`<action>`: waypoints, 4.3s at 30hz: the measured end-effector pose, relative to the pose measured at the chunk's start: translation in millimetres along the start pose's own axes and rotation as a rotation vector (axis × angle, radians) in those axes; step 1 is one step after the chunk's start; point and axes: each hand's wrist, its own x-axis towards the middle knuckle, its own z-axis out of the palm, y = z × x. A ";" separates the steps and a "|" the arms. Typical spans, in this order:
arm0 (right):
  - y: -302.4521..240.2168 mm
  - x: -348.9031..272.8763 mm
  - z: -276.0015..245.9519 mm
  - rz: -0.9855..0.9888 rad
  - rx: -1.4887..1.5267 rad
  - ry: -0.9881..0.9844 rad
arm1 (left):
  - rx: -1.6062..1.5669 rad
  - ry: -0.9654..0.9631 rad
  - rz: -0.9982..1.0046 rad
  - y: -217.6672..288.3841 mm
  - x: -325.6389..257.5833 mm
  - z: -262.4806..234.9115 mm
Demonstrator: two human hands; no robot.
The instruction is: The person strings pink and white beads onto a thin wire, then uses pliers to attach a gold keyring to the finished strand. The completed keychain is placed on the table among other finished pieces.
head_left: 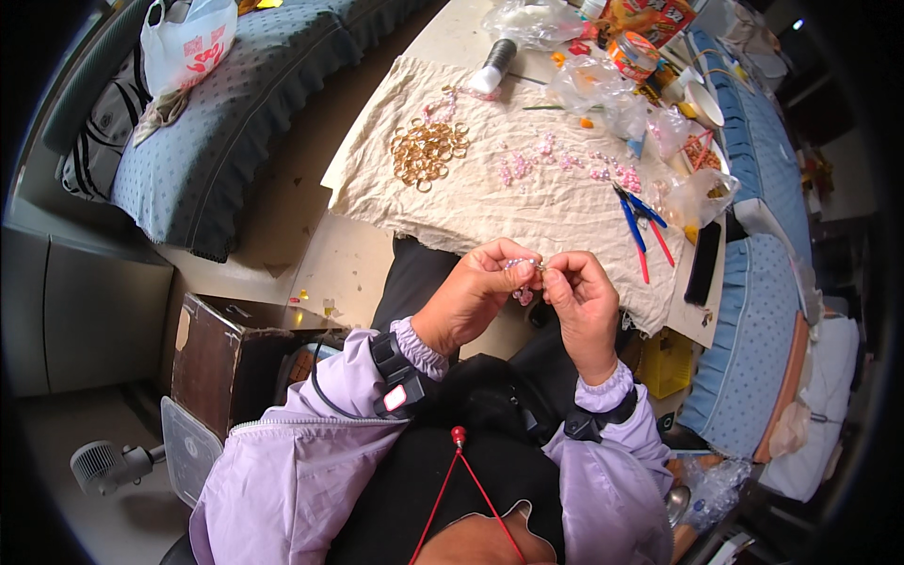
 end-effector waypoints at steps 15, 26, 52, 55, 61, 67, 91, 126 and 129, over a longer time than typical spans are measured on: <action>-3.3 3.1 -2.2 -0.317 -0.505 0.047 | 0.149 0.044 0.008 2.4 -3.4 -0.1; -16.0 1.7 -4.8 -0.302 -0.650 -0.044 | 0.434 0.134 0.025 17.3 -7.3 12.4; -42.1 42.8 -9.6 -0.278 -0.775 -0.303 | 0.640 0.116 0.050 20.3 13.0 1.7; -33.2 46.7 -2.9 -0.393 -0.903 -0.256 | 0.573 0.139 0.065 19.0 14.4 6.1; -25.2 51.3 -1.9 -0.545 -0.934 -0.217 | 0.570 0.138 0.112 13.6 11.8 5.9; -25.7 46.1 -7.4 -0.746 -0.970 -0.206 | 0.601 0.060 0.136 12.0 16.5 -1.8; -2.5 53.5 -24.5 -0.653 -0.821 -0.130 | 0.191 0.060 -0.311 22.6 22.1 -1.4; 46.0 52.3 -179.0 -0.036 -1.467 0.372 | 0.459 0.293 -0.031 44.7 44.0 -24.6; 45.0 51.9 -174.2 0.075 -1.473 0.333 | 0.461 0.311 -0.009 45.3 45.0 -31.8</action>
